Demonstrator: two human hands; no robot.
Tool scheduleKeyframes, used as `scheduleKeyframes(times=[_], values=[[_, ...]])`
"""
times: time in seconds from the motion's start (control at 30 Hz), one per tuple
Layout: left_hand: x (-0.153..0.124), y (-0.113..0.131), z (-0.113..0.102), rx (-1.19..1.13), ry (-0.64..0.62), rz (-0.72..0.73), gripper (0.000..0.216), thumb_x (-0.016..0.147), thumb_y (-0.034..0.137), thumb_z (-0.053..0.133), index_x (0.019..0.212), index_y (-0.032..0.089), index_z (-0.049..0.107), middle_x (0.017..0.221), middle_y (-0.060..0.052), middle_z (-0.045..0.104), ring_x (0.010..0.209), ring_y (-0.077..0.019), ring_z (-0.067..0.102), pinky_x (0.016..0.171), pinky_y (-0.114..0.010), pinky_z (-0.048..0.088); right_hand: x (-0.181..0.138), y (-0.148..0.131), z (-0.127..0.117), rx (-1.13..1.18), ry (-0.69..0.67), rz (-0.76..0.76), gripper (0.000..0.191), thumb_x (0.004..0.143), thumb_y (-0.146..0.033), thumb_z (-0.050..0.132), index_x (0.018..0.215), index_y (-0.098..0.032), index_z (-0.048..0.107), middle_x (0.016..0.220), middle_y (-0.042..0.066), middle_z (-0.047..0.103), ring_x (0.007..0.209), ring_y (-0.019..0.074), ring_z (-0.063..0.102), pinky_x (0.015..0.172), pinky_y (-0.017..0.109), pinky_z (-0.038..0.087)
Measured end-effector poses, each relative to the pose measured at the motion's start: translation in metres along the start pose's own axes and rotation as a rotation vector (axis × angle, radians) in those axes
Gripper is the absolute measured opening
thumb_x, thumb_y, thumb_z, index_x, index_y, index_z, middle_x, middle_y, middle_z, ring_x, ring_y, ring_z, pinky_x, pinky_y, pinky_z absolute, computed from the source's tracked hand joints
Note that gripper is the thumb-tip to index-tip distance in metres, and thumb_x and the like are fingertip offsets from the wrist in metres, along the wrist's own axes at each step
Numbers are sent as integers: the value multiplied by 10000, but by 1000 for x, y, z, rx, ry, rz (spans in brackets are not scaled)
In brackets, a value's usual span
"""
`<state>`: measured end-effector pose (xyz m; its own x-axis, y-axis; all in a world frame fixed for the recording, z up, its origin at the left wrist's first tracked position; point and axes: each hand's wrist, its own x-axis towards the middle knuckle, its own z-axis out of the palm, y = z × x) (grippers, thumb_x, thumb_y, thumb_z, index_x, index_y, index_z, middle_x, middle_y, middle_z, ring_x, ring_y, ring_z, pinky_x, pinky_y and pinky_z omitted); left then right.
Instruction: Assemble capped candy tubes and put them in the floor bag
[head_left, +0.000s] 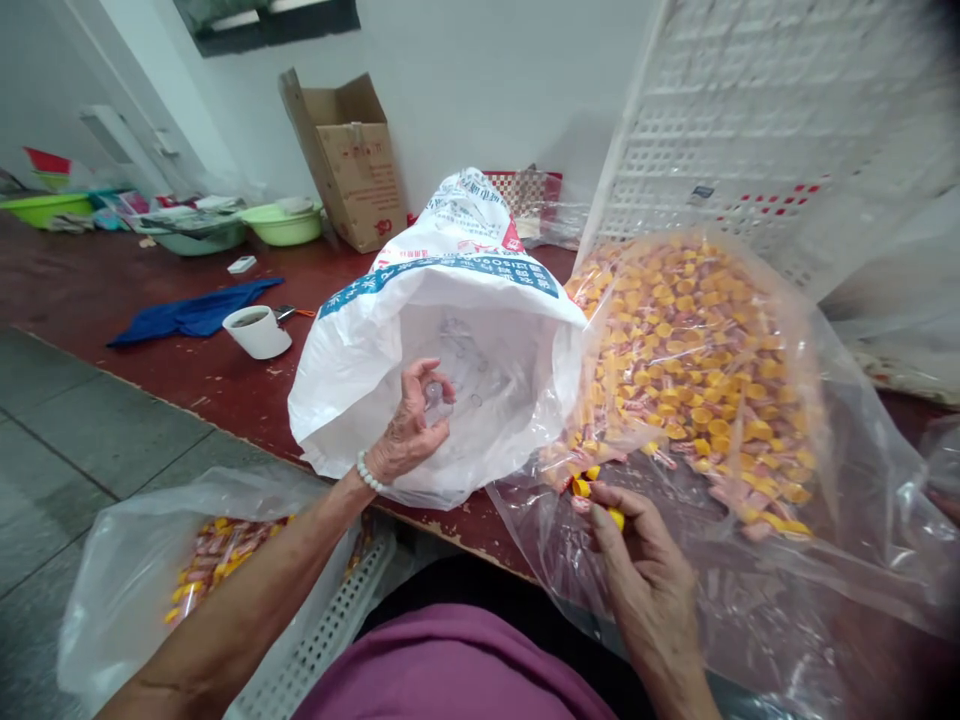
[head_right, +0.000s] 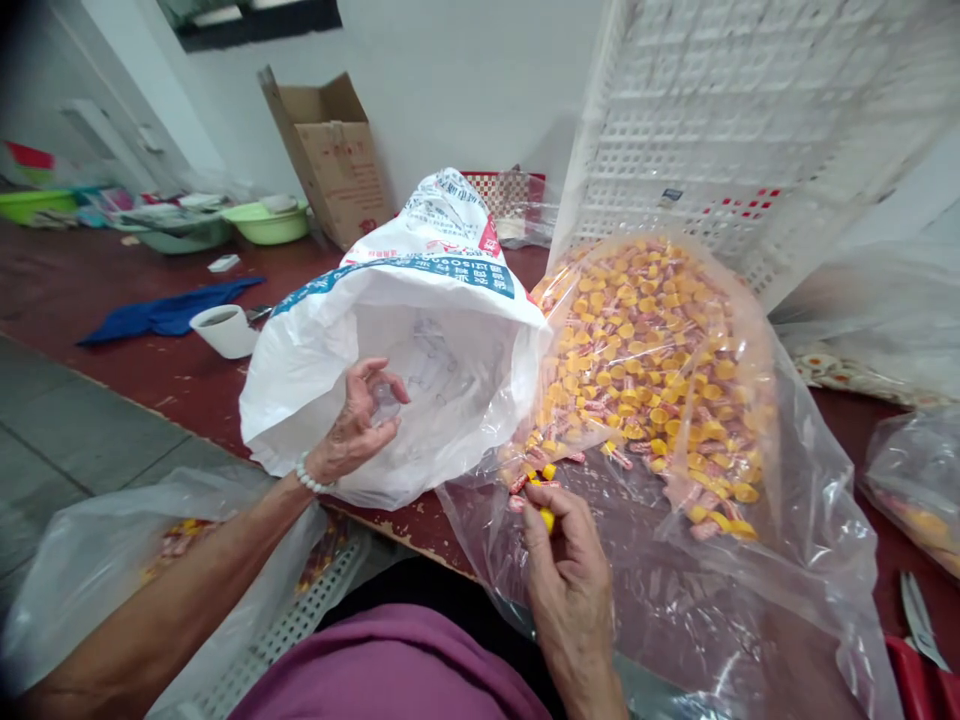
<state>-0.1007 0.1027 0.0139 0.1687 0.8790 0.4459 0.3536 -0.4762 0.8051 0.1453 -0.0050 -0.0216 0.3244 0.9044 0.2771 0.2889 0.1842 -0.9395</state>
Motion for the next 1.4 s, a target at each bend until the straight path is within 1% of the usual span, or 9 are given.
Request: scheduleKeyframes(times=[0.27,0.57,0.67,0.83,1.0,1.07,1.17,1.27,1.4], values=[[-25,40,30,-418,-145,-163,707,632,1,597,1253,230,347,968,-17,563,745,-108,525,710,-226,413,15,-60,49,328,-58,-55,248,747,-301,709,915,-191,564,900,38,669,756,133,650,681,280,554],[-32,46,42,-404,-280,-221,714,670,90,669,1312,190,373,943,-27,596,750,-137,544,707,-233,419,23,-53,49,-101,-303,-435,214,855,-262,582,1066,-237,604,1151,66,605,1112,189,554,936,377,469],[-31,43,44,-440,-330,-259,810,689,80,631,1386,216,242,887,7,553,622,-90,466,582,-192,378,22,-52,41,-209,-211,-443,284,864,-271,548,1145,-235,545,1274,99,478,1209,217,463,991,429,421],[-32,41,48,-469,-436,-369,878,638,73,627,1393,235,209,1054,-37,537,798,-129,539,669,-226,421,17,-50,36,-273,-519,-480,338,796,-312,615,1116,-228,543,1263,97,433,1183,238,447,995,435,410],[-30,45,45,-700,-434,-522,883,570,4,528,1371,231,234,840,29,555,631,-73,479,572,-190,367,25,-42,29,-243,-527,-411,543,816,-311,601,1316,-251,399,1368,102,362,1245,242,390,1023,445,379],[-30,47,42,-842,-470,-611,942,535,-15,503,1389,246,202,795,41,567,572,-61,468,517,-172,338,30,-39,30,-245,-579,-420,611,841,-246,558,1393,-257,297,1355,94,420,1201,222,430,1015,443,382],[-30,46,38,-979,-522,-707,1018,497,-46,489,1409,258,155,738,54,590,492,-55,464,461,-160,321,34,-34,34,-233,-646,-444,488,844,-185,546,1309,-286,438,1194,50,571,1097,206,498,964,428,413],[-30,42,39,-1119,-501,-727,947,492,-44,482,1376,217,271,842,-5,658,551,-89,561,492,-181,390,35,-29,36,-128,-559,-310,362,801,-230,631,1154,-265,559,1032,37,633,963,195,571,867,398,472],[-31,33,43,-1324,-514,-718,728,518,-19,504,1230,136,491,1133,-128,641,983,-253,634,806,-361,492,32,-27,31,-41,-292,-125,269,765,-268,680,1002,-235,557,940,24,625,813,165,604,726,339,513]])
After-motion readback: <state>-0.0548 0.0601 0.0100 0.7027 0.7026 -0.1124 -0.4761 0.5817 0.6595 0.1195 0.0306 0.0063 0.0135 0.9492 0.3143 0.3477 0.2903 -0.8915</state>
